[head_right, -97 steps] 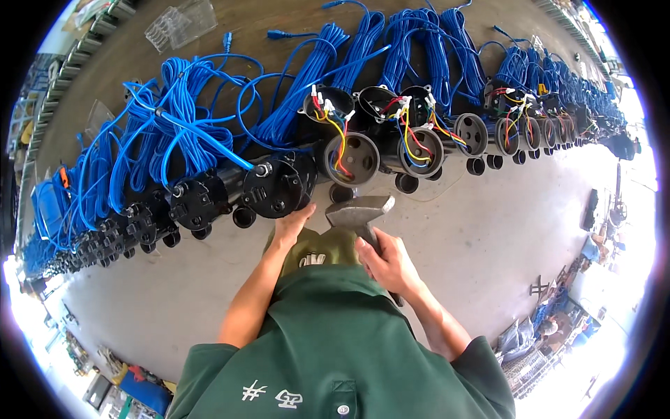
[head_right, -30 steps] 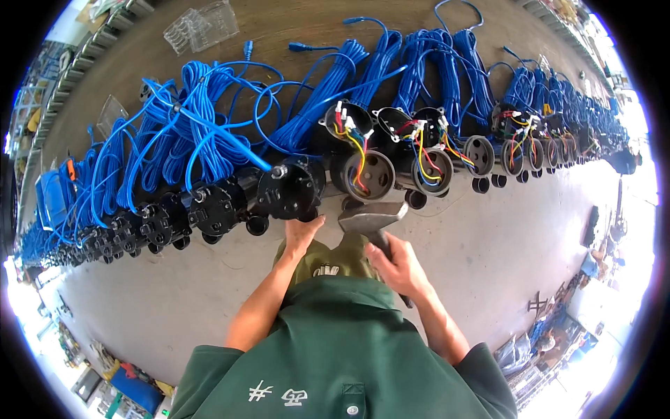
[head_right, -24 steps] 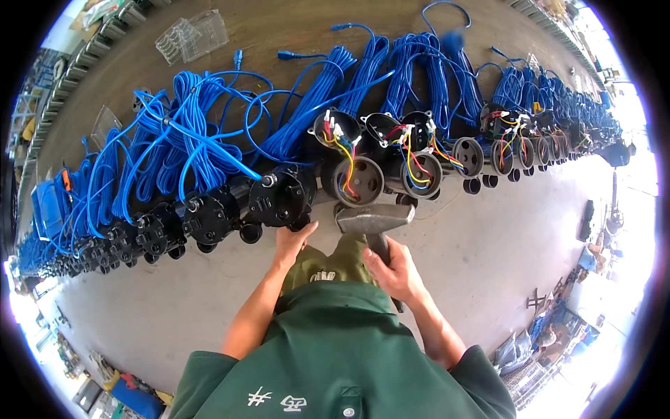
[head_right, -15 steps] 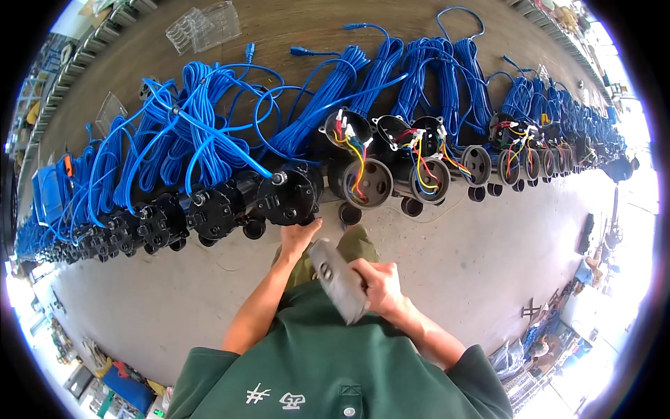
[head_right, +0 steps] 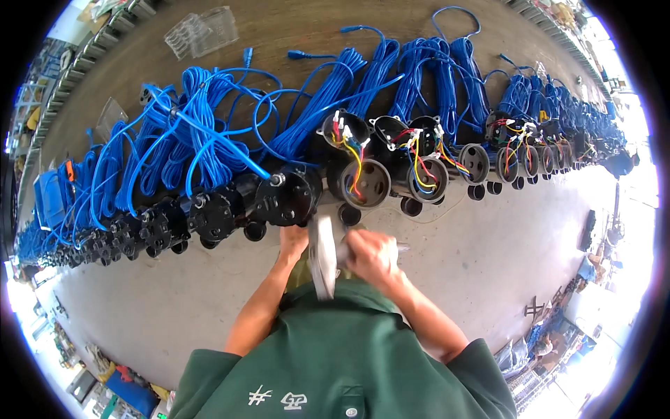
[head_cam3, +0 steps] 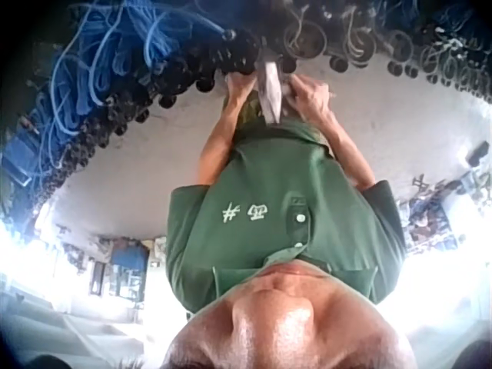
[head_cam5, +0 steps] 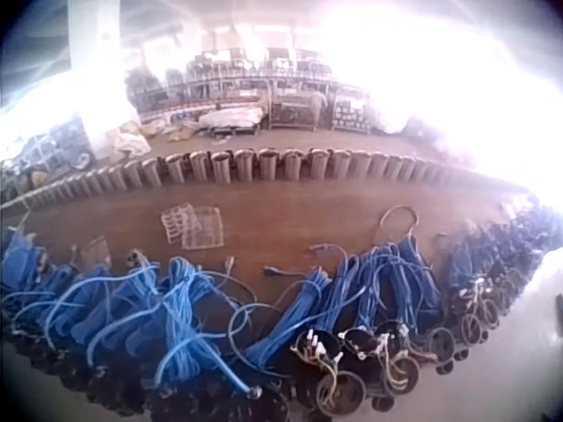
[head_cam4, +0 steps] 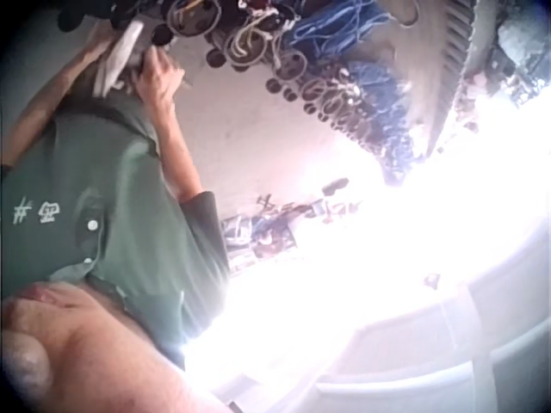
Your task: The person assembles industrial submersible pumps in a warehouse setting by fitting end caps onto pump bodies and securing them using a hammer.
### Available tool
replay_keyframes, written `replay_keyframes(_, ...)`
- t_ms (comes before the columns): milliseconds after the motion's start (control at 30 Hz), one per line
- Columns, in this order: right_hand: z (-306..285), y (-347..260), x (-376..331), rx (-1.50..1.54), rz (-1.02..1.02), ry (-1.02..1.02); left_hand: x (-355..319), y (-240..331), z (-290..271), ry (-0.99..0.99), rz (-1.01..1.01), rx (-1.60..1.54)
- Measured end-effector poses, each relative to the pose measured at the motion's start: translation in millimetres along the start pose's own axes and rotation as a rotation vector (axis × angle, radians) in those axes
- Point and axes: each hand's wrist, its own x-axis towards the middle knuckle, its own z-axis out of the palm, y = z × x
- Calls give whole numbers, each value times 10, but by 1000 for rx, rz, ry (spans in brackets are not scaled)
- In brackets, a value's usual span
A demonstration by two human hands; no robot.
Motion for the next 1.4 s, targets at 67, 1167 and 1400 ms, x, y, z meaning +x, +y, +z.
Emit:
replay_keyframes(67, -38, 30, 115, 10, -20, 44, -4, -51, -33, -8, -1, -35)
replay_keyframes(1167, -1547, -775, 592, 785, 501, -209, -95, 1465, -759, 479, 649, -224)
replay_keyframes(1400, -1578, -893, 661, 841, 453, -147, -83, 1438, -801, 526, 654, -159)
